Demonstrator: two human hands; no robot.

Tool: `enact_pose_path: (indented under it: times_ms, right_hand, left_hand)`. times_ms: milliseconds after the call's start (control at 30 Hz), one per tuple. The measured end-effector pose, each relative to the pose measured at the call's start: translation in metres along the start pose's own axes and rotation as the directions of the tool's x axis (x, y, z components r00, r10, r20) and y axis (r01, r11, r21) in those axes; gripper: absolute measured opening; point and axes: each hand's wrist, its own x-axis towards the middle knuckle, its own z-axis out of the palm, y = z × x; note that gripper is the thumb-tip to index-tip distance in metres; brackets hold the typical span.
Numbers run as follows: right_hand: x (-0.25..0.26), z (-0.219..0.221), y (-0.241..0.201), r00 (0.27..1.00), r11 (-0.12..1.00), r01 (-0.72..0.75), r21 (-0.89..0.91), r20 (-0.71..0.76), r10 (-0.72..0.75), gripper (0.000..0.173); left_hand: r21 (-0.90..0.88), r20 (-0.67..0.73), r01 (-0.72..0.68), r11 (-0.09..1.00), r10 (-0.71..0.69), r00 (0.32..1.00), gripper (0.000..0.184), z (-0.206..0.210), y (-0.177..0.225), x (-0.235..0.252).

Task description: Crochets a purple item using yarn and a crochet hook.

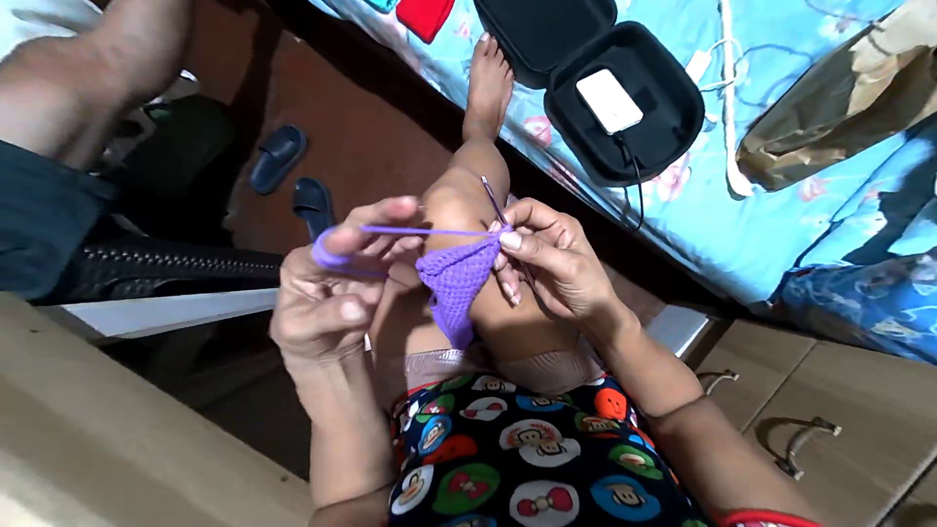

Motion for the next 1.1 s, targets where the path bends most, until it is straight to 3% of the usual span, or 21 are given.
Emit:
enact_pose_path:
  times_ms: [100,167,333,567,733,967,1100]
  right_hand:
    - [-0.001,0.004,0.000,1.000,1.000,0.002,-0.020,-0.005,-0.003,0.012]
    - [-0.002,0.003,-0.001,1.000,0.998,0.018,-0.061,-0.023,-0.019,0.015]
    - [0.001,-0.006,-0.007,0.989,0.914,0.139,-0.381,0.000,-0.150,0.030]
    - [0.003,-0.027,-0.023,0.916,0.534,0.397,-0.747,0.288,-0.278,0.034]
    - [0.003,-0.040,-0.029,0.864,0.294,0.486,-0.823,0.400,-0.307,0.040]
    - [-0.003,-0.043,-0.032,0.804,-0.013,0.519,-0.854,0.494,-0.330,0.034]
    - [-0.006,-0.042,-0.030,0.783,-0.113,0.501,-0.858,0.505,-0.363,0.032]
  left_hand:
    - [0.115,-0.033,0.051,0.992,-0.048,0.998,0.088,0.030,0.000,0.010]
    - [0.212,-0.112,0.090,0.973,-0.067,0.991,0.095,0.048,-0.003,0.014]
    - [0.199,-0.329,0.205,0.958,-0.132,0.935,0.095,0.065,-0.003,0.018]
    - [0.224,-0.384,0.300,0.927,-0.199,0.901,0.086,0.067,0.003,0.021]
    - [0.200,-0.420,0.339,0.919,-0.232,0.877,0.085,0.066,0.003,0.023]
    - [0.179,-0.440,0.318,0.931,-0.214,0.872,0.082,0.069,0.002,0.023]
    - [0.212,-0.420,0.317,0.924,-0.206,0.883,0.082,0.070,0.002,0.021]
